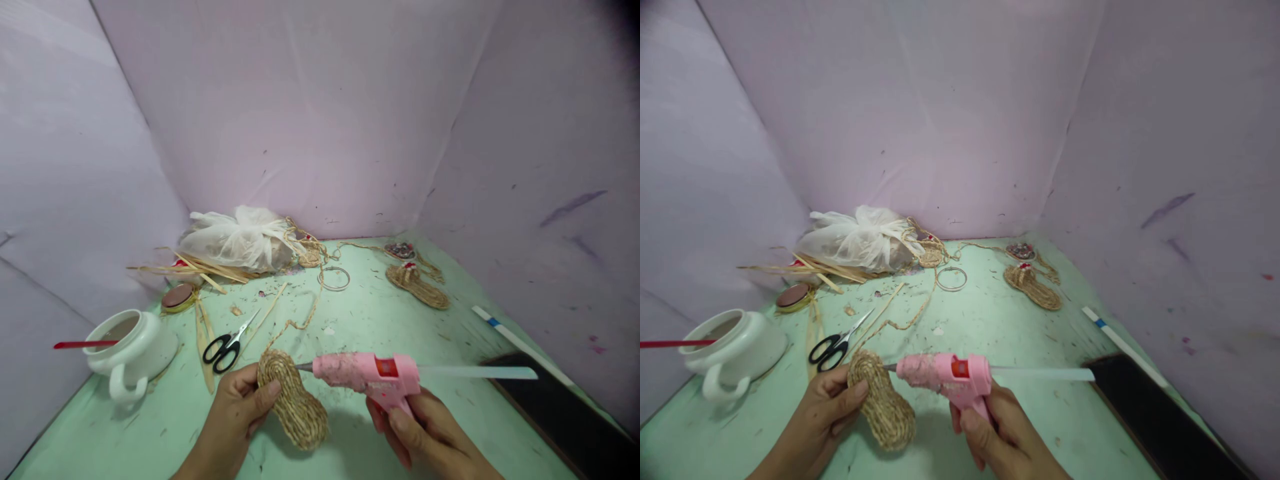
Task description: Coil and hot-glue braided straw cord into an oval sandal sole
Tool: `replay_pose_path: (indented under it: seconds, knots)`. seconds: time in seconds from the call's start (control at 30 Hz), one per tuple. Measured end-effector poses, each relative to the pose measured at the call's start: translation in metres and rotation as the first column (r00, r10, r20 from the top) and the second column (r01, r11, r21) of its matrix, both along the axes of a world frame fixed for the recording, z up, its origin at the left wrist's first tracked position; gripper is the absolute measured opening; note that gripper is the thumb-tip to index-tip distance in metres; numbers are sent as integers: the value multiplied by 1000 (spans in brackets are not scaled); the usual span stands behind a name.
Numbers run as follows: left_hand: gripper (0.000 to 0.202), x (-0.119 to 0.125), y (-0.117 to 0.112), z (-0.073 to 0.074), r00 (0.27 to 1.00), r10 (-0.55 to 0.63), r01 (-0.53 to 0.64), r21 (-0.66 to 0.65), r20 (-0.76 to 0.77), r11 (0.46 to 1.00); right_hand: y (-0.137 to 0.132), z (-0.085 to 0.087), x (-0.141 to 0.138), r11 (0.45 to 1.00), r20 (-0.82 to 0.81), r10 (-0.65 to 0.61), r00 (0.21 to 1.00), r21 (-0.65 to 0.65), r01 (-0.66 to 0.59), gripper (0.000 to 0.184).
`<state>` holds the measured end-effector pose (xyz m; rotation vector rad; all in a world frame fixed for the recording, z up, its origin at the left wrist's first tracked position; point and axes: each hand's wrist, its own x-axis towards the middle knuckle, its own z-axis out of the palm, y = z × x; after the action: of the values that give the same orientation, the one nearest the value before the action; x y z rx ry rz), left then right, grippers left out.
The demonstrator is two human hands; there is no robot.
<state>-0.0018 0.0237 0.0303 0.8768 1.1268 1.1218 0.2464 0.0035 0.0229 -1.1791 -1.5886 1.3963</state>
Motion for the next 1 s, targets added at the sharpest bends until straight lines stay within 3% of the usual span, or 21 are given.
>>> replay_pose_path:
  seconds: [0.63,0.87,1.0]
  knots:
    - [35,-1,4,5,1000,27,-26,-59,16,998,-1,6,0,1000,38,-4,999,-26,5,47]
    - [34,-1,3,6,1000,13,-13,-51,4,999,2,5,1,999,50,38,998,13,-38,47]
    - [35,0,2,7,1000,1,-1,-56,0,998,1,9,-1,999,47,-5,999,34,3,45]
